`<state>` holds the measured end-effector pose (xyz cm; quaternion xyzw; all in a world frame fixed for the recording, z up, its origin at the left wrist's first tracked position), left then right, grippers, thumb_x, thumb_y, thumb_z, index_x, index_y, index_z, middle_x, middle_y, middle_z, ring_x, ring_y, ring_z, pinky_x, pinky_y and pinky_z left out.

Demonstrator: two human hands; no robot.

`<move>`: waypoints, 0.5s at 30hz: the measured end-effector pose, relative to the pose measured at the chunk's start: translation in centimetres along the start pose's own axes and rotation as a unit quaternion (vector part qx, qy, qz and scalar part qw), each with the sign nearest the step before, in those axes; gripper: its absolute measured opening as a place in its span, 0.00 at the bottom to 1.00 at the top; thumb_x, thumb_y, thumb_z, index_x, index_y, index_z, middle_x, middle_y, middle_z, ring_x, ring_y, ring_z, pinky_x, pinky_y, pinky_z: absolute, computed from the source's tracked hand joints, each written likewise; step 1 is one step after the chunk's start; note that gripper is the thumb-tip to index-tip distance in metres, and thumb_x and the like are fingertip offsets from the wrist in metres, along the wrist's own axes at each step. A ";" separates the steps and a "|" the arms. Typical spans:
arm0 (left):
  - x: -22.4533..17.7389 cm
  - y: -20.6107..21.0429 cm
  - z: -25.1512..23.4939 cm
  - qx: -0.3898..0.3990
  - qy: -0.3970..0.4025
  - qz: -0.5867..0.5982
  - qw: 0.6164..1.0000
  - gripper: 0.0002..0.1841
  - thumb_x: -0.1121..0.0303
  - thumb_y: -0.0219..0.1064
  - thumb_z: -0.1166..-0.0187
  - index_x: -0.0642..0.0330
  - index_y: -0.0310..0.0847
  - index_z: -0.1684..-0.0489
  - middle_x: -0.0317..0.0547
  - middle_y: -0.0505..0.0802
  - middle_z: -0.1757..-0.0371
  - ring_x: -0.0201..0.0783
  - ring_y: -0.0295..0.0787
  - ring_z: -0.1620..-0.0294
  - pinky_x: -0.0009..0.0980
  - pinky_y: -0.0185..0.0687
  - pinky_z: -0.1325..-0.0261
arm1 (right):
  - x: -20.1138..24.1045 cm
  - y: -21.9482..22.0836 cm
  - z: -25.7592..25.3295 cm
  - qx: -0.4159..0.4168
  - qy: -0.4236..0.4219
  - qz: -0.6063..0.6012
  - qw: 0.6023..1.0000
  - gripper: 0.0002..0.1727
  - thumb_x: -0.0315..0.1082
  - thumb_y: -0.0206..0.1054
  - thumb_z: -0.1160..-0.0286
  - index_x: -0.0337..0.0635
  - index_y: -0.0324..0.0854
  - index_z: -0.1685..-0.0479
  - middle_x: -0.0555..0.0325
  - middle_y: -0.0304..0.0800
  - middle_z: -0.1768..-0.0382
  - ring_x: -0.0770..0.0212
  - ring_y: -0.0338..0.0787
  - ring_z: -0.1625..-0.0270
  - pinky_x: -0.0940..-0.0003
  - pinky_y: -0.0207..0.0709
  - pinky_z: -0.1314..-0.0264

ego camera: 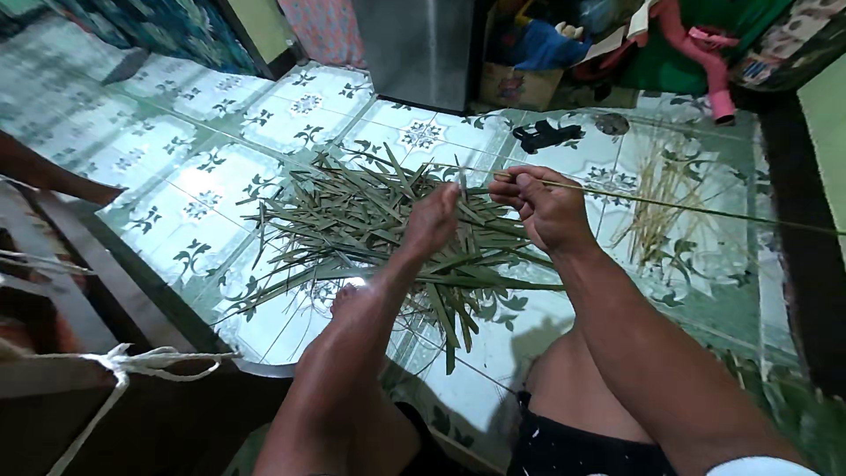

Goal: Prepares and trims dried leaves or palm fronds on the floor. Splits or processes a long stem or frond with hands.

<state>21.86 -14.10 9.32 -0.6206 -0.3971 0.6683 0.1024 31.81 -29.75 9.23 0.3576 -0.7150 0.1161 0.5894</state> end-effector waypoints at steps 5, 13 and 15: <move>-0.7 0.7 0.7 0.009 -0.001 -0.009 1.000 0.27 0.54 0.39 0.04 0.65 0.80 0.34 0.62 0.91 0.57 0.57 0.90 0.55 0.58 0.84 0.50 | -0.1 -0.2 0.0 0.001 0.004 -0.004 1.000 0.14 0.28 0.51 0.11 0.37 0.82 0.41 0.54 0.94 0.49 0.58 0.96 0.49 0.60 0.90 0.39; 0.2 0.7 0.3 -0.002 -0.002 -0.044 0.999 0.27 0.53 0.39 0.04 0.62 0.80 0.33 0.59 0.91 0.61 0.56 0.90 0.60 0.58 0.83 0.53 | -0.2 -0.2 0.0 0.019 -0.009 0.026 0.999 0.16 0.27 0.50 0.11 0.36 0.84 0.40 0.54 0.95 0.49 0.60 0.96 0.50 0.62 0.89 0.39; -0.7 1.0 0.5 0.003 0.006 -0.049 0.999 0.26 0.53 0.39 0.04 0.62 0.80 0.34 0.58 0.91 0.63 0.55 0.90 0.61 0.58 0.84 0.54 | 0.0 0.0 0.0 0.018 -0.019 0.033 0.999 0.16 0.27 0.50 0.11 0.36 0.84 0.40 0.55 0.95 0.50 0.60 0.96 0.50 0.62 0.90 0.39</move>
Point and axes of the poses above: each hand's wrist, its own z-axis away from the middle knuckle, its own y-axis out of the palm, x = y × z, the point moved 7 cm from there along -z, towards the middle knuckle
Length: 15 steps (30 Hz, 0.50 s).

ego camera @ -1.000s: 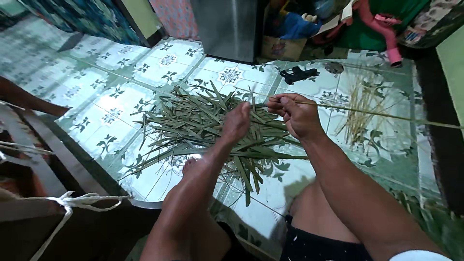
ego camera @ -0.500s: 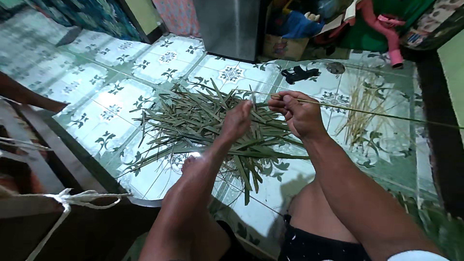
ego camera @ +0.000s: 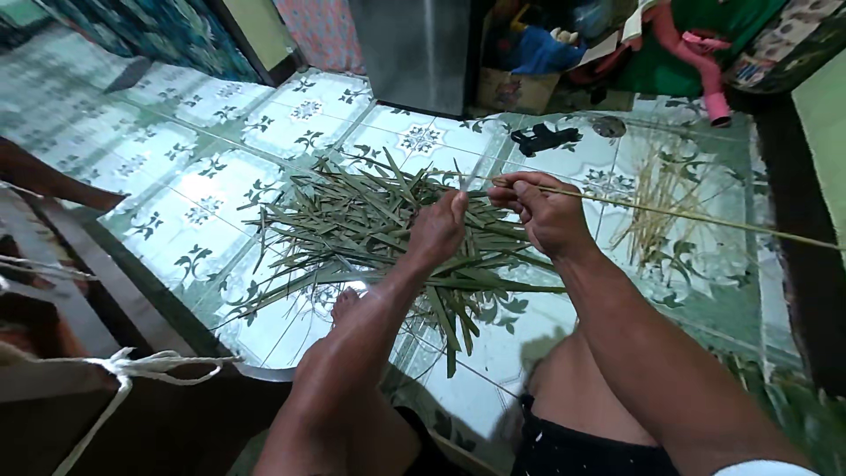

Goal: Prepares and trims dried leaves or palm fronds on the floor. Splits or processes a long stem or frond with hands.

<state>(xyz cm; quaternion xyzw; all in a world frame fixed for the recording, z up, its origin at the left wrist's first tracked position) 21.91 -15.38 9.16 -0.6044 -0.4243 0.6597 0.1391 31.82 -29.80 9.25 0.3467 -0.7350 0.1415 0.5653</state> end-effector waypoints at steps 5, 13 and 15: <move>2.6 -1.2 -0.9 0.013 -0.076 0.059 0.995 0.29 0.53 0.38 0.03 0.66 0.80 0.32 0.66 0.90 0.46 0.60 0.87 0.42 0.61 0.77 0.37 | 0.3 -0.3 0.1 0.007 -0.014 0.000 1.000 0.16 0.28 0.50 0.11 0.36 0.84 0.40 0.55 0.95 0.49 0.60 0.96 0.50 0.62 0.90 0.39; 7.6 -3.0 -1.7 -0.045 -0.163 0.115 0.979 0.32 0.51 0.35 0.04 0.68 0.79 0.30 0.66 0.88 0.49 0.58 0.87 0.50 0.58 0.80 0.47 | 0.6 -1.7 -0.2 -0.036 0.010 -0.022 0.999 0.14 0.28 0.50 0.11 0.38 0.82 0.43 0.55 0.95 0.50 0.59 0.96 0.52 0.62 0.90 0.41; 6.2 -3.1 -1.4 -0.071 -0.147 0.120 0.979 0.32 0.50 0.35 0.04 0.66 0.79 0.32 0.58 0.85 0.62 0.50 0.80 0.66 0.50 0.77 0.61 | -0.3 -1.9 0.0 -0.065 0.046 -0.037 0.996 0.13 0.28 0.51 0.11 0.37 0.81 0.44 0.55 0.95 0.53 0.59 0.97 0.54 0.62 0.91 0.44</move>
Point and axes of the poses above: each hand's wrist, its own z-axis away from the middle knuckle, its own y-axis out of the palm, x = y × z, the point moved 7 cm from there along -z, towards the middle knuckle
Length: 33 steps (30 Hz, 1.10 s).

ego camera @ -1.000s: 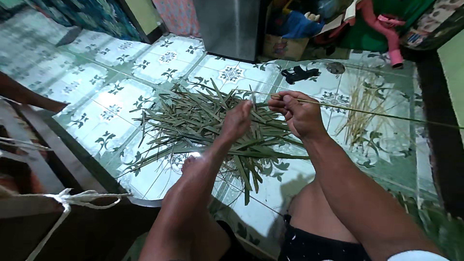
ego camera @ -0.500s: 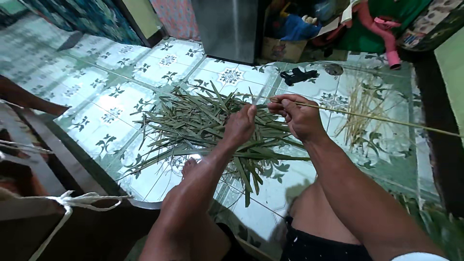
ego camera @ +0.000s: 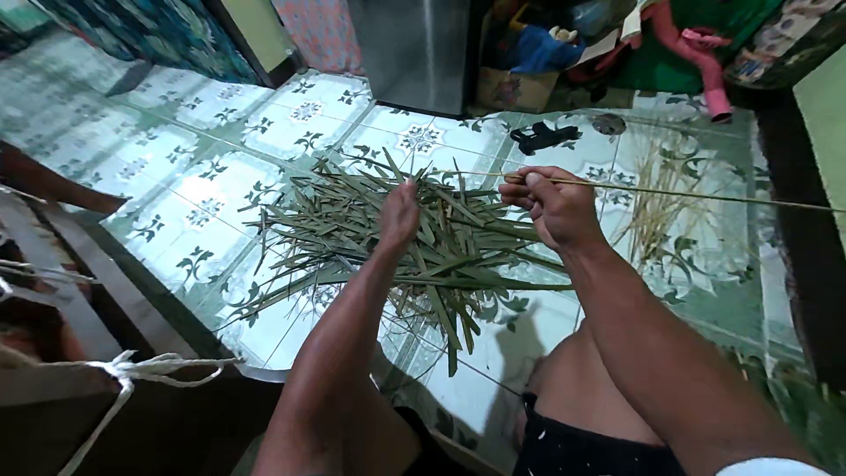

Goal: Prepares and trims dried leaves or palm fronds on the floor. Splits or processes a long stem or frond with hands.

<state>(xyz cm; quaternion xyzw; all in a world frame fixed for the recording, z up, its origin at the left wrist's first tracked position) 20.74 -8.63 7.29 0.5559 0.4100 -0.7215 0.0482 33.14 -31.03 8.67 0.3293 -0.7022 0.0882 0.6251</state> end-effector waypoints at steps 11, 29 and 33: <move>-2.0 2.4 1.4 0.030 0.070 -0.086 0.993 0.28 0.54 0.37 0.03 0.67 0.79 0.33 0.66 0.90 0.50 0.61 0.89 0.47 0.61 0.80 0.41 | -1.4 0.3 0.0 -0.059 0.096 -0.099 0.989 0.12 0.30 0.48 0.08 0.40 0.77 0.49 0.54 0.94 0.58 0.59 0.96 0.56 0.62 0.91 0.45; -5.4 1.4 4.6 0.231 0.115 0.127 0.958 0.21 0.65 0.58 0.11 0.58 0.74 0.22 0.43 0.87 0.68 0.32 0.78 0.80 0.27 0.77 0.79 | -1.6 4.2 1.5 0.243 0.043 0.315 0.916 0.10 0.30 0.53 0.09 0.38 0.76 0.43 0.55 0.90 0.63 0.63 0.89 0.67 0.63 0.86 0.61; -5.4 2.2 4.6 0.271 0.071 0.197 0.939 0.23 0.67 0.56 0.10 0.56 0.69 0.17 0.42 0.86 0.67 0.29 0.75 0.81 0.24 0.74 0.81 | -2.2 5.8 2.2 0.278 0.031 0.303 0.911 0.11 0.32 0.56 0.12 0.39 0.84 0.51 0.60 0.89 0.70 0.69 0.85 0.71 0.69 0.82 0.64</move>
Point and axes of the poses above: each hand's wrist, its own z-axis away from the middle knuckle, its own y-axis out of the palm, x = y × z, the point moved 7 cm from there along -z, towards the middle knuckle
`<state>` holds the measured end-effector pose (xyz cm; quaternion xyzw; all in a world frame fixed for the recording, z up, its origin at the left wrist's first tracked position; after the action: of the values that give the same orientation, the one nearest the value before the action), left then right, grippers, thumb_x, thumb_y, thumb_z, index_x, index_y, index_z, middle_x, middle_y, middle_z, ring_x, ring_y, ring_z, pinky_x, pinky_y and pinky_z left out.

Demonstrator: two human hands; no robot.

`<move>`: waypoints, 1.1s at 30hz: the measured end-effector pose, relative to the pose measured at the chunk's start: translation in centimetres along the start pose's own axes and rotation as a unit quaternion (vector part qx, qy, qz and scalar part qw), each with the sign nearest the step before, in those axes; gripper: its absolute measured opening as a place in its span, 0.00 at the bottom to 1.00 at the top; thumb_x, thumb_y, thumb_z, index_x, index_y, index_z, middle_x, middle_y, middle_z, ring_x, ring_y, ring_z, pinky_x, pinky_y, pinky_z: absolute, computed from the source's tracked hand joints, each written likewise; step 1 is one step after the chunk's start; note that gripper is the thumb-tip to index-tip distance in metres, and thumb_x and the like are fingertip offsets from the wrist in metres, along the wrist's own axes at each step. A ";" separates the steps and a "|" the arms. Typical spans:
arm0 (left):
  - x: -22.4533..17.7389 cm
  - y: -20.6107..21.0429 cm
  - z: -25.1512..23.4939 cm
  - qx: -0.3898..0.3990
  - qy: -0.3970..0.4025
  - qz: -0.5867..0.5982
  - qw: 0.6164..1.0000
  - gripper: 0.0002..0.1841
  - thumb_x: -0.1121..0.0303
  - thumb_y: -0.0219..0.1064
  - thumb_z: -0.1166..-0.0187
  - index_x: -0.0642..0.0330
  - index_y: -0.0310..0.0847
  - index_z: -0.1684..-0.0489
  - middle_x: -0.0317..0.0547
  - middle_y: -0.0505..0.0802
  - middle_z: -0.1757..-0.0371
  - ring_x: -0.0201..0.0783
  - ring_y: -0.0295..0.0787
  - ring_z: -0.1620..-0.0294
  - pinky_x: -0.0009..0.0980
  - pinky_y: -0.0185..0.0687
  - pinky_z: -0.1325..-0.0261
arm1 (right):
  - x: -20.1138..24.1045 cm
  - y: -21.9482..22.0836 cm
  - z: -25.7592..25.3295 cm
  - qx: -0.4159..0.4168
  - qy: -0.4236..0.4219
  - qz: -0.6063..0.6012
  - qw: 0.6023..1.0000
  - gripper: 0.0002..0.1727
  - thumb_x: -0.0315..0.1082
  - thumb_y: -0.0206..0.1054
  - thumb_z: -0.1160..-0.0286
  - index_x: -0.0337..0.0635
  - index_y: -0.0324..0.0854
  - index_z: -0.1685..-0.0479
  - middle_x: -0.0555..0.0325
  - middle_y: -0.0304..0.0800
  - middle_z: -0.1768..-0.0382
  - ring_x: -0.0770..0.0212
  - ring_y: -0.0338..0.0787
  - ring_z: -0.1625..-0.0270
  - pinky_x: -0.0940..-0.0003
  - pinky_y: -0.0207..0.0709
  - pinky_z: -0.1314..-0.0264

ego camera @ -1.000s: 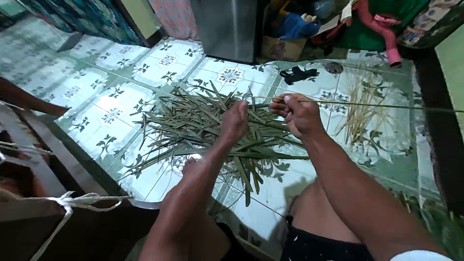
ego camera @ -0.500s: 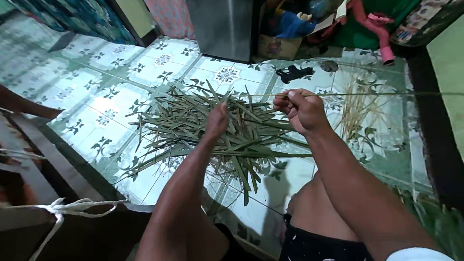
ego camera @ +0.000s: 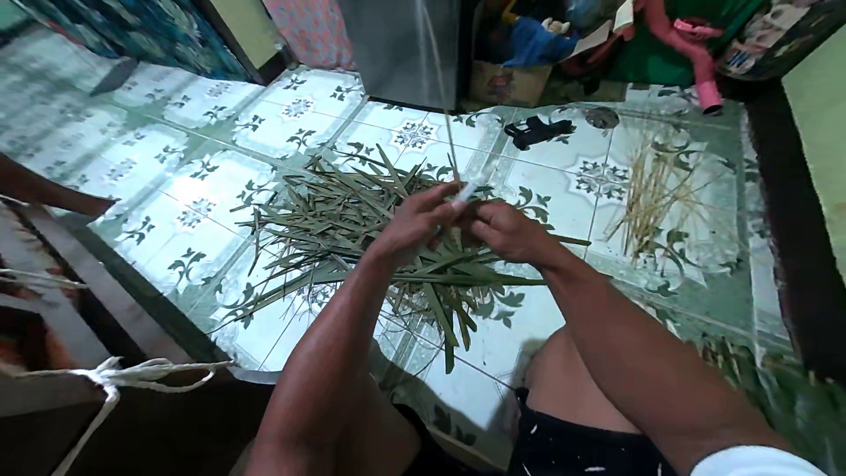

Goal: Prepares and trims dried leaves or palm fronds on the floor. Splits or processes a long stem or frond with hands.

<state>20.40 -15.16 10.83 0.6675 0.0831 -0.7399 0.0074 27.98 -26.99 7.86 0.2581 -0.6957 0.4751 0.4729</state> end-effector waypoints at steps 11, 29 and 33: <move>0.9 -3.2 0.5 -0.055 0.005 0.111 0.992 0.20 0.65 0.52 0.09 0.57 0.71 0.22 0.36 0.80 0.75 0.28 0.73 0.85 0.22 0.74 0.83 | 0.0 1.0 0.2 0.012 -0.003 -0.134 0.991 0.15 0.34 0.53 0.09 0.38 0.86 0.49 0.68 0.80 0.79 0.76 0.77 0.76 0.79 0.74 0.68; 1.4 -3.1 2.0 -0.054 0.016 0.093 0.994 0.16 0.64 0.57 0.13 0.57 0.77 0.31 0.34 0.82 0.75 0.26 0.74 0.84 0.21 0.75 0.80 | 1.4 2.0 1.0 -0.042 -0.003 -0.261 0.964 0.18 0.35 0.46 0.10 0.40 0.84 0.53 0.73 0.68 0.87 0.77 0.68 0.85 0.80 0.68 0.79; 1.5 -3.0 2.7 -0.043 0.008 0.119 0.992 0.19 0.64 0.57 0.14 0.55 0.73 0.26 0.34 0.81 0.77 0.26 0.74 0.85 0.22 0.75 0.82 | 1.5 1.9 1.1 -0.040 -0.027 -0.222 0.974 0.17 0.34 0.48 0.11 0.41 0.84 0.52 0.75 0.68 0.86 0.78 0.68 0.84 0.81 0.68 0.77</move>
<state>17.16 -12.37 9.92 0.6776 0.0355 -0.7242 0.1234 25.35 -27.08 8.36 0.4004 -0.6519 0.3227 0.5573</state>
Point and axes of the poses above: each hand's wrist, its own z-axis away from the middle knuckle, its own y-axis out of the palm, x = y × z, the point moved 7 cm from there along -z, towards the middle knuckle
